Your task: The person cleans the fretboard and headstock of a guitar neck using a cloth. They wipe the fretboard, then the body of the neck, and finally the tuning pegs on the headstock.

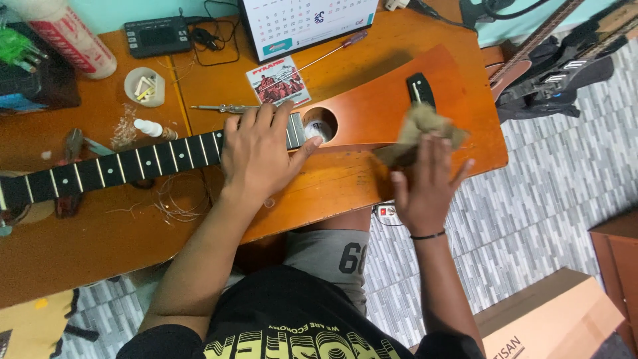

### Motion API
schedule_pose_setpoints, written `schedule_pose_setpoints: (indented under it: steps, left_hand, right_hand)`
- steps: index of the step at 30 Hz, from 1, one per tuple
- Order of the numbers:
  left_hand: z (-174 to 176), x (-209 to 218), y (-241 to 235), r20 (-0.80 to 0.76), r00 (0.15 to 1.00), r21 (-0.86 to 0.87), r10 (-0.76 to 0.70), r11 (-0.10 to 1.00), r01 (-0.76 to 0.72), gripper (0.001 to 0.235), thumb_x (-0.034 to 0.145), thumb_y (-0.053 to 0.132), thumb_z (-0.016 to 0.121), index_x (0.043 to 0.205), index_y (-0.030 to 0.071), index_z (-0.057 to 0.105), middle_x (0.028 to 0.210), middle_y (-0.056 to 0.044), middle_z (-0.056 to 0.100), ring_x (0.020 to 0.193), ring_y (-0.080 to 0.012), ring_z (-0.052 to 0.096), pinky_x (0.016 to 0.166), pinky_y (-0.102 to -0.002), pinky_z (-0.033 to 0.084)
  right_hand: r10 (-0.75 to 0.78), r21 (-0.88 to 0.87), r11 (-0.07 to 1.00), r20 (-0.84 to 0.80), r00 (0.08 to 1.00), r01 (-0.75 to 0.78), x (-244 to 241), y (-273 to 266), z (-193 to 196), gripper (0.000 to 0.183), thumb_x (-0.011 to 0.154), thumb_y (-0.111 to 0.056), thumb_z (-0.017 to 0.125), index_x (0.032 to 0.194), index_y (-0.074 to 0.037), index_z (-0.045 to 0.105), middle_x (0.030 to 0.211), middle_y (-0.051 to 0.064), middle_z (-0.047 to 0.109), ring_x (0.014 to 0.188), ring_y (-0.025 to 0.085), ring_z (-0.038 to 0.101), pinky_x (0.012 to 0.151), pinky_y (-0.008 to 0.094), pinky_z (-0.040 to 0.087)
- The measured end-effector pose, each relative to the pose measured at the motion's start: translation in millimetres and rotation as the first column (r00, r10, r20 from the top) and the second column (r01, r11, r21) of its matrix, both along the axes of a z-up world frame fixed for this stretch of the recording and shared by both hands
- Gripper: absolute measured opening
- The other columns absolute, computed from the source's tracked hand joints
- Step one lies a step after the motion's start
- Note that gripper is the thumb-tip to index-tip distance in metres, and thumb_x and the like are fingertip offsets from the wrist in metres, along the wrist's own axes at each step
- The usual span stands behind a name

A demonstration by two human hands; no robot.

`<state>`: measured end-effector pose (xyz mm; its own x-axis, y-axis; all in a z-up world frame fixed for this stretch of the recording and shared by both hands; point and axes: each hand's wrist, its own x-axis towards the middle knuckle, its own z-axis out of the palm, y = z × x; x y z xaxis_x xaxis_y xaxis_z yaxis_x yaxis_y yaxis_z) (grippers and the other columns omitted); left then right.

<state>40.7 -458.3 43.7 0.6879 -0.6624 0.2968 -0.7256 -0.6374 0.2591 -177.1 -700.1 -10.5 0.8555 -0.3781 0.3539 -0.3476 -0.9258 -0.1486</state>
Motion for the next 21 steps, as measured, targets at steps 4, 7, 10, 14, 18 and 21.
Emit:
schedule_pose_setpoints:
  steps: [4,7,10,14,18,21]
  left_hand:
    - [2,-1,0,-0.014,1.0,0.013,-0.001,1.0,0.001,0.076,0.097,0.075,0.045,0.135,0.012,0.061,0.104,-0.011,0.066,0.103,-0.0337,0.068,0.086,-0.05,0.041]
    - [1,-2,0,-0.008,1.0,0.012,0.014,1.0,-0.014,0.076,0.097,0.075,0.045,0.135,0.012,0.062,0.105,-0.012,0.066,0.103,-0.0338,0.068,0.086,-0.05,0.04]
    - [-1,-2,0,-0.02,0.999,-0.006,0.028,1.0,-0.028,0.077,0.097,0.076,0.045,0.134,0.011,0.062,0.104,-0.012,0.066,0.104,-0.0347,0.067,0.087,-0.05,0.039]
    - [5,-3,-1,0.014,0.999,0.087,0.043,0.995,-0.044,0.076,0.097,0.076,0.04,0.133,0.012,0.062,0.107,-0.012,0.065,0.097,-0.034,0.064,0.083,-0.049,0.041]
    - [-1,-3,1,0.03,0.999,-0.057,0.034,0.998,-0.032,0.074,0.095,0.074,0.047,0.129,0.011,0.062,0.095,-0.011,0.062,0.091,-0.0339,0.066,0.082,-0.05,0.042]
    - [-12,1,0,0.033,0.999,-0.017,0.039,0.999,-0.038,0.075,0.089,0.076,0.051,0.132,0.015,0.06,0.095,-0.007,0.06,0.091,-0.0316,0.064,0.082,-0.049,0.041]
  right_hand:
    - [-0.036,0.004,0.999,-0.022,0.999,0.036,6,-24,24,0.083,0.106,-0.057,0.044,0.164,0.002,0.033,0.166,0.028,0.035,0.155,0.041,0.026,0.118,0.066,-0.008]
    - [0.037,0.104,0.994,-0.153,0.987,-0.022,35,-40,60,0.084,0.105,-0.057,0.044,0.163,0.002,0.031,0.167,0.029,0.03,0.153,0.047,0.03,0.118,0.07,-0.002]
    - [0.112,0.322,0.947,-0.329,0.938,0.0,74,-56,86,0.098,0.101,-0.076,0.023,0.165,-0.003,0.019,0.171,0.024,0.012,0.158,0.04,0.01,0.121,0.069,-0.005]
    - [0.278,0.453,0.889,-0.415,0.866,-0.068,128,-45,119,0.096,0.096,-0.076,0.022,0.166,-0.01,0.013,0.172,0.019,0.003,0.157,0.039,-0.001,0.12,0.062,-0.012]
    - [0.382,0.209,0.922,-0.366,0.849,-0.325,142,-11,106,0.098,0.101,-0.082,0.026,0.16,-0.005,0.039,0.162,0.027,0.039,0.153,0.043,0.03,0.122,0.064,-0.007]
    - [0.476,0.226,0.88,-0.44,0.762,-0.419,135,41,98,0.094,0.097,-0.072,0.036,0.165,-0.009,0.021,0.17,0.019,0.022,0.158,0.037,0.016,0.123,0.066,-0.003]
